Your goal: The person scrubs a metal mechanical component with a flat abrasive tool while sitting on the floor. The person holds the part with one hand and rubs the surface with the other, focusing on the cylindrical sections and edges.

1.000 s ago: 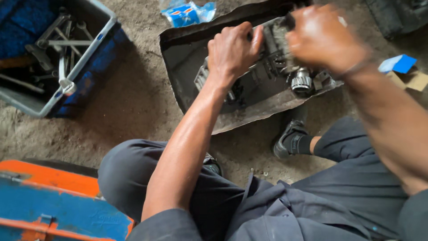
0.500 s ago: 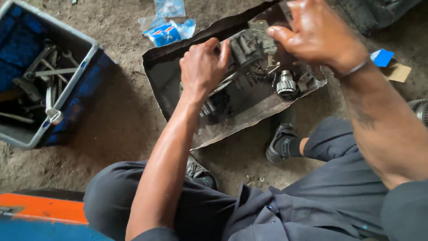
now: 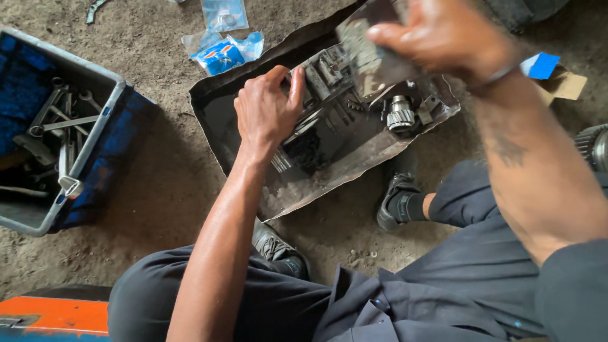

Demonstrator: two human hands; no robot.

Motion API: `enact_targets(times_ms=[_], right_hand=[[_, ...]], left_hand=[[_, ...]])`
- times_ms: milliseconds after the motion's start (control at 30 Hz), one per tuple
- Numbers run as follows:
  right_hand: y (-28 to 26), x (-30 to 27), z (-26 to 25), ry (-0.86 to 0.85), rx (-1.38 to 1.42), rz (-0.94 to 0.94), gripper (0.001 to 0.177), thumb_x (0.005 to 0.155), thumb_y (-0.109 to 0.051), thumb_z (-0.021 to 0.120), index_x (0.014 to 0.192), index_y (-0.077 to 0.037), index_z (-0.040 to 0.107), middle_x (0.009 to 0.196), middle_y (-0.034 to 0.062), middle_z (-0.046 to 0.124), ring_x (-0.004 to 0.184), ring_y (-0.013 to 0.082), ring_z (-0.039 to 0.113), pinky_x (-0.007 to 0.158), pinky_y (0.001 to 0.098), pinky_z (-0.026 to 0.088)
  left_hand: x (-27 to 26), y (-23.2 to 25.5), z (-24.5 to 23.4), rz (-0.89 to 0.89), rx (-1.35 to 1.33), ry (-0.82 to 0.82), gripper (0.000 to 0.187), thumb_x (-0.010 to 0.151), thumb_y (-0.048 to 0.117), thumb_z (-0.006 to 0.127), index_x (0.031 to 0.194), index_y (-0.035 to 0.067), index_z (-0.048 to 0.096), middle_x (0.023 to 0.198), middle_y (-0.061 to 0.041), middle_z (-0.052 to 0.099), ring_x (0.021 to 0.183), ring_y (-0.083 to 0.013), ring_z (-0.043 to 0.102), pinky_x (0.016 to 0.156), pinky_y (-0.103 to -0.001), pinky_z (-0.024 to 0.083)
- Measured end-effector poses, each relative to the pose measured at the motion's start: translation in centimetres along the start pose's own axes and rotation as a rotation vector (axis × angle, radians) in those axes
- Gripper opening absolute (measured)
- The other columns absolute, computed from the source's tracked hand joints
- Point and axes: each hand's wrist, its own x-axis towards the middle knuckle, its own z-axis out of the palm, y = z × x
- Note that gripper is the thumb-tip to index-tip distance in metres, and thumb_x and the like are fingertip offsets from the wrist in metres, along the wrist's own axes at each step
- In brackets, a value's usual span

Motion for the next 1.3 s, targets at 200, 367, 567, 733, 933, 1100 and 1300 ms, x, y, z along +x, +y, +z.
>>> enact_targets(times_ms=[200, 367, 567, 733, 933, 1100, 1300], right_hand=[[0.2, 3.1, 1.0, -0.031, -0.299, -0.061, 0.049, 0.099, -0.033, 0.076, 0.074, 0.001, 0.051, 0.061, 0.0054, 0.042, 0.051, 0.0102, 0.035, 0.042, 0.0342, 0.025], [3.2, 4.4, 1.4, -0.111, -0.546, -0.236, 0.053, 0.091, -0.032, 0.083, 0.07, 0.006, 0.053, 0.061, 0.0119, 0.048, 0.051, 0.0147, 0.043, 0.046, 0.0332, 0.032], [5.4, 4.2, 0.0, -0.127, -0.38, -0.209, 0.052, 0.094, -0.03, 0.078, 0.065, 0.004, 0.051, 0.058, 0.007, 0.043, 0.046, 0.0118, 0.037, 0.039, 0.0317, 0.026], [5.1, 4.1, -0.8, -0.311, -0.135, -0.259, 0.052, 0.101, -0.033, 0.071, 0.062, -0.004, 0.053, 0.053, -0.002, 0.038, 0.044, 0.0083, 0.034, 0.041, 0.0302, 0.023], [3.0, 3.7, 0.0, -0.091, -0.148, 0.094, 0.048, 0.094, -0.032, 0.077, 0.065, -0.005, 0.05, 0.05, -0.0036, 0.038, 0.04, 0.0077, 0.034, 0.035, 0.029, 0.023], [1.6, 3.3, 0.3, -0.058, -0.096, 0.013, 0.047, 0.091, -0.031, 0.079, 0.07, -0.004, 0.046, 0.056, -0.0046, 0.036, 0.046, 0.0066, 0.032, 0.037, 0.0304, 0.023], [2.3, 4.3, 0.7, -0.228, -0.294, -0.246, 0.05, 0.092, -0.026, 0.077, 0.054, -0.001, 0.056, 0.045, -0.0016, 0.043, 0.041, 0.0102, 0.038, 0.041, 0.0331, 0.029]], left_hand=[[-0.2, 0.0, -0.1, 0.018, -0.016, 0.02, 0.041, 0.097, 0.046, 0.062, 0.089, 0.009, 0.076, 0.072, -0.021, 0.07, 0.071, -0.0454, 0.068, 0.061, -0.054, 0.053], [-0.4, 0.3, 0.2, -0.003, 0.013, -0.021, 0.042, 0.098, 0.046, 0.062, 0.087, 0.008, 0.075, 0.074, -0.021, 0.07, 0.073, -0.045, 0.069, 0.062, -0.054, 0.053], [-0.6, 0.3, 0.2, 0.011, -0.012, 0.001, 0.04, 0.097, 0.045, 0.062, 0.089, 0.009, 0.076, 0.074, -0.02, 0.071, 0.073, -0.0443, 0.07, 0.061, -0.053, 0.053], [-0.5, 0.4, -0.1, 0.011, -0.018, 0.005, 0.04, 0.097, 0.045, 0.063, 0.089, 0.009, 0.076, 0.072, -0.02, 0.07, 0.071, -0.0441, 0.069, 0.061, -0.053, 0.053], [-0.5, 0.2, -0.1, 0.049, -0.035, 0.048, 0.038, 0.096, 0.045, 0.063, 0.09, 0.01, 0.076, 0.073, -0.02, 0.07, 0.07, -0.0445, 0.069, 0.058, -0.053, 0.053], [-0.4, 0.1, 0.1, 0.049, -0.009, 0.054, 0.039, 0.096, 0.045, 0.064, 0.088, 0.009, 0.075, 0.073, -0.021, 0.07, 0.07, -0.0447, 0.069, 0.059, -0.053, 0.053], [-0.5, 0.3, 0.1, 0.02, 0.014, 0.005, 0.042, 0.098, 0.047, 0.063, 0.086, 0.008, 0.074, 0.074, -0.021, 0.07, 0.073, -0.0443, 0.069, 0.062, -0.054, 0.053]])
